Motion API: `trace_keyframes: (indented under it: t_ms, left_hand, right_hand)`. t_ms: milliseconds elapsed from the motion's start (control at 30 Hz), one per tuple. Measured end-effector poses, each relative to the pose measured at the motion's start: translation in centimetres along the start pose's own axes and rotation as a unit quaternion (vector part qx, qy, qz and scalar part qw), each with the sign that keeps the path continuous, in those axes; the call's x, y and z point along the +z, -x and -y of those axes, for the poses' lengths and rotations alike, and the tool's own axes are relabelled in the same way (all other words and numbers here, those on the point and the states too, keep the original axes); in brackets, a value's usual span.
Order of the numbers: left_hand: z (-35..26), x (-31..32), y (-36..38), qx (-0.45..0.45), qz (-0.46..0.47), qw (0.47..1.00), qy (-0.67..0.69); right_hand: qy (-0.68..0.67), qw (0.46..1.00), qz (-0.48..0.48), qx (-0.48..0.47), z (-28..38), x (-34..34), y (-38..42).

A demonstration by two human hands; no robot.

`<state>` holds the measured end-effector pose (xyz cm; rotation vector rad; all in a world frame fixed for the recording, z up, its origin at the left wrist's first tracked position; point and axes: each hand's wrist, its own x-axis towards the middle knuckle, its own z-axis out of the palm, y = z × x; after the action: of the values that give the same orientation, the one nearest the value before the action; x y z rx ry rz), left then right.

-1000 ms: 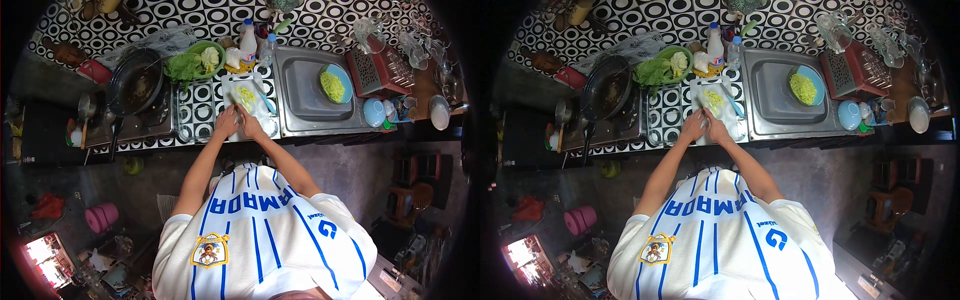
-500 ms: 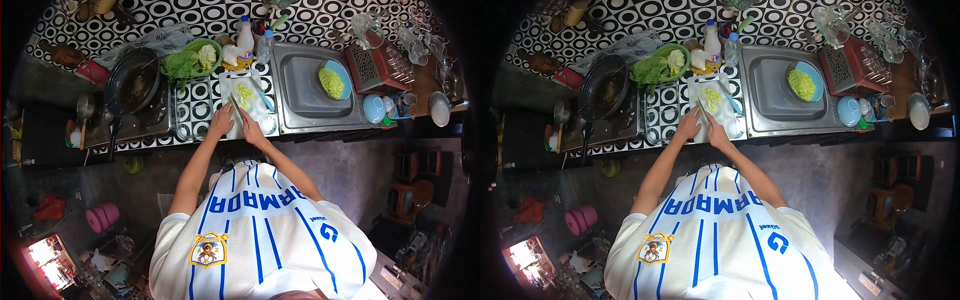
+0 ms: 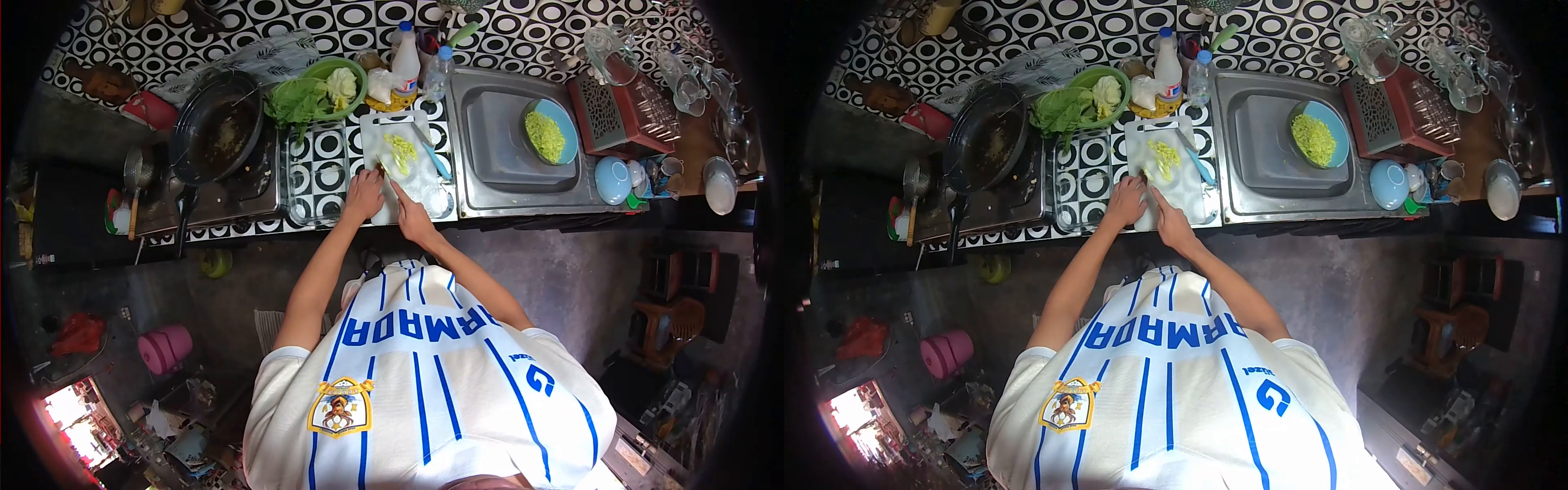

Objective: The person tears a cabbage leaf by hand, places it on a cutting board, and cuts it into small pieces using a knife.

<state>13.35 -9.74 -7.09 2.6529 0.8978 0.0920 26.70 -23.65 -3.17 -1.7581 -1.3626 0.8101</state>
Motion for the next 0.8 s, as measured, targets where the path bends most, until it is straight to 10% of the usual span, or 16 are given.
trace_keyframes:
  t_ms: [800]
  left_hand:
    - [-1.1, -0.9, -0.3, -0.013, 0.063, 0.993, -0.102]
  right_hand:
    - [-0.007, 0.999, 0.025, 0.018, -1.2, -0.6, -2.9]
